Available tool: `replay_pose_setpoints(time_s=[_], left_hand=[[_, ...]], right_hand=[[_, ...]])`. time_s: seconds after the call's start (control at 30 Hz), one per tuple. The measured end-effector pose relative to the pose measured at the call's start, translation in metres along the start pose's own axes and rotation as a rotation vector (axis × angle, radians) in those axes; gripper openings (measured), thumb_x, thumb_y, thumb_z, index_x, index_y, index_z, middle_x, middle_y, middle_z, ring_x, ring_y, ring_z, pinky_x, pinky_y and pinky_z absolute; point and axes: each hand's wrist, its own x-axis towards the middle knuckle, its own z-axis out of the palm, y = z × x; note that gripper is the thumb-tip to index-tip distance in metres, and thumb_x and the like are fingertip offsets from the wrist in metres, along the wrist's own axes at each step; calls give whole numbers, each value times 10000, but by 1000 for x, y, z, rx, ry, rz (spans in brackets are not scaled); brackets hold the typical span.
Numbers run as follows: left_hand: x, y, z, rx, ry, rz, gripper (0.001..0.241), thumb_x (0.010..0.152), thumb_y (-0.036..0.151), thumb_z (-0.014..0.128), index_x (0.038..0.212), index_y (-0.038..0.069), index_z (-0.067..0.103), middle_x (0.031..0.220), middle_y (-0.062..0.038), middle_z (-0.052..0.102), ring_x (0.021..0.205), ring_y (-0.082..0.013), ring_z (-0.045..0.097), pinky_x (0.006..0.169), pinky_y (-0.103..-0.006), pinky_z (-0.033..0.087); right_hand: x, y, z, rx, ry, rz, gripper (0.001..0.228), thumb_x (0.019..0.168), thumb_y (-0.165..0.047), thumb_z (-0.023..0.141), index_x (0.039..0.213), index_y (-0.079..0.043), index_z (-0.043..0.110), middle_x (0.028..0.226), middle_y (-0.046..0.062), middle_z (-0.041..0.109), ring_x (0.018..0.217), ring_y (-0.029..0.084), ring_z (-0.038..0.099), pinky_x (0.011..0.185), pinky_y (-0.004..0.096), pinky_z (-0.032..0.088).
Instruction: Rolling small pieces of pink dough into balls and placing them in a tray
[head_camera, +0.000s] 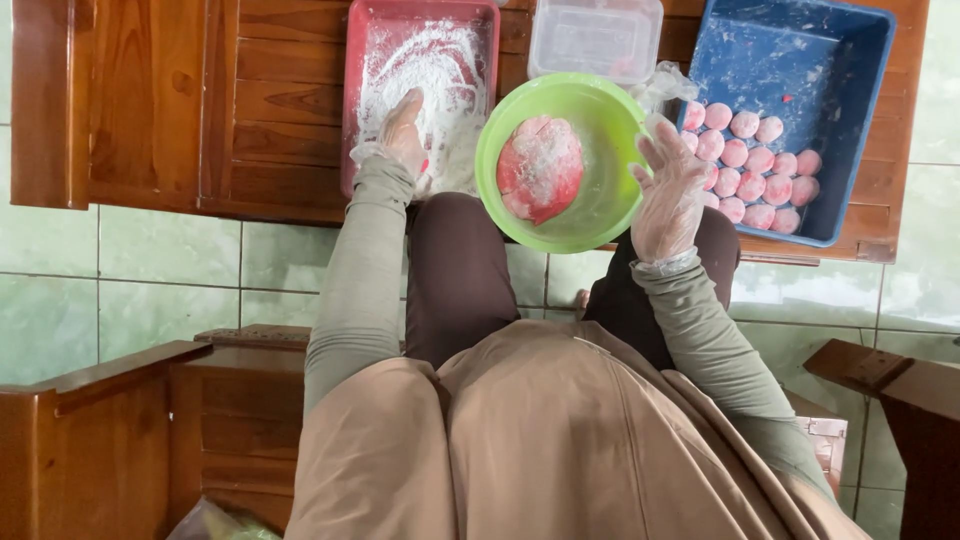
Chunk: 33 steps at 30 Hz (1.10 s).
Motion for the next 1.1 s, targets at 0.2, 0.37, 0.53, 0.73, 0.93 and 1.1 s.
replay_pose_setpoints(time_s=[0.2, 0.37, 0.53, 0.73, 0.93, 1.1], left_hand=[[7, -5, 7, 308, 138, -444, 585, 912, 722, 557, 1464, 566, 438, 1552, 53, 453, 1450, -228, 415, 1186, -441, 344], [-16, -12, 15, 662, -263, -495, 1255, 664, 673, 812, 1639, 469, 49, 1717, -141, -27, 1578, -379, 77, 1230, -640, 202], [-21, 19, 19, 700, -171, -445, 1029, 735, 588, 830, 1558, 313, 277, 1568, -260, 218, 1442, -457, 290, 1157, -608, 330], [0, -28, 46, 430, 235, -198, 494, 859, 526, 621, 1254, 229, 636, 1101, -142, 673, 1096, -355, 688, 912, -504, 574], [19, -62, 65, 456, 376, -105, 220, 934, 321, 591, 1096, 195, 670, 1052, -83, 735, 1090, -281, 695, 953, -435, 565], [-2, -27, 43, 478, 87, -155, 338, 933, 425, 567, 1168, 205, 672, 1206, -114, 685, 1200, -344, 638, 982, -511, 541]], right_hand=[[3, 26, -15, 40, -26, 59, 835, 1009, -782, 342, 1478, -115, 519, 1529, 159, 496, 1380, 374, 508, 1052, 521, 452], [6, 35, -16, 72, -21, 143, 754, 1035, -697, 359, 1438, -89, 550, 1503, 138, 551, 1327, 346, 575, 994, 468, 520], [5, 34, -10, 63, -7, 153, 657, 1060, -610, 395, 1395, -81, 592, 1472, 150, 586, 1304, 353, 605, 957, 456, 554], [4, 37, -14, 71, 11, 153, 604, 1054, -580, 457, 1367, -87, 615, 1443, 150, 612, 1280, 326, 629, 931, 438, 585], [3, 29, -8, 67, 14, 151, 577, 1070, -537, 448, 1359, -66, 616, 1426, 151, 625, 1263, 303, 642, 918, 417, 600], [2, 28, -5, 40, 21, 133, 564, 1073, -519, 463, 1348, -55, 627, 1403, 156, 643, 1247, 297, 656, 896, 403, 607]])
